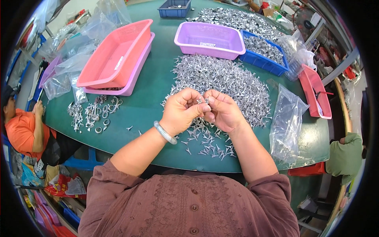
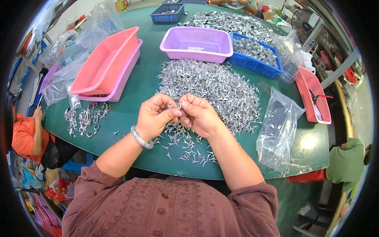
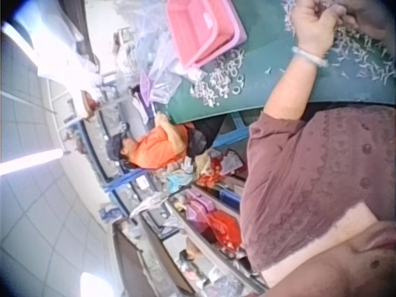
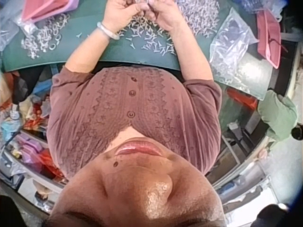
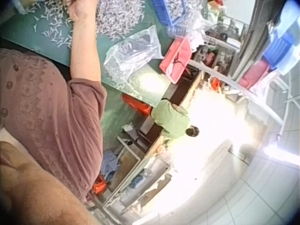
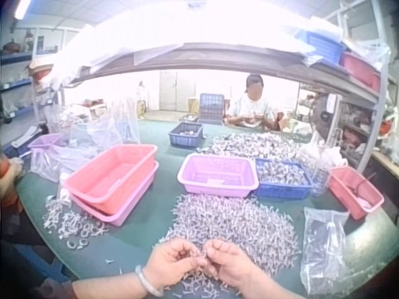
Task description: The person sorts and handles small metal pieces by hand on a workbench, holds a mobile phone inside a plastic bag with another worker, and sorts through metal pieces on the table.
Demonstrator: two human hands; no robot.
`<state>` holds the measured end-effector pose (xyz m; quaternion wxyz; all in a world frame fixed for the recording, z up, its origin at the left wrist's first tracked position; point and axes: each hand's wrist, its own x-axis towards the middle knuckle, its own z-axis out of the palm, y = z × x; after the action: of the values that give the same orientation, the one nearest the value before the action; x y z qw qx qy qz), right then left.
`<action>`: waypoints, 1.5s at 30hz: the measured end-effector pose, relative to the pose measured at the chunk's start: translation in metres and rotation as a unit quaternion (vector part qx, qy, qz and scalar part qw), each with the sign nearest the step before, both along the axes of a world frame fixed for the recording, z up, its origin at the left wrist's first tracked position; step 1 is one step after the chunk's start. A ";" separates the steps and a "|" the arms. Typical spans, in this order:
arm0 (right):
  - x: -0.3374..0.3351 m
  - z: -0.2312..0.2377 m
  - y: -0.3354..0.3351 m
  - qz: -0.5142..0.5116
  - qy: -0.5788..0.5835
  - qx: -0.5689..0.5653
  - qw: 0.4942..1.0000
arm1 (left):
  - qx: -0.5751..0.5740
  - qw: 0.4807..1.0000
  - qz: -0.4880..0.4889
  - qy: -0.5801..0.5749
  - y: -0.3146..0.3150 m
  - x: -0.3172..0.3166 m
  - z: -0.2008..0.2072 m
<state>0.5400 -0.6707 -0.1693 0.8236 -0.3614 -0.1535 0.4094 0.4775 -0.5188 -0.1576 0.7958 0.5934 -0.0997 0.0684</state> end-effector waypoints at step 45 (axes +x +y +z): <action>-0.002 0.002 0.004 -0.059 0.033 -0.040 0.997 | 0.620 0.745 0.246 0.000 0.137 -0.064 -0.015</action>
<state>0.5385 -0.6668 -0.1676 0.8356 -0.3888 -0.0879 0.3779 0.4136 -0.3820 -0.1722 0.2079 0.9601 0.0296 0.1846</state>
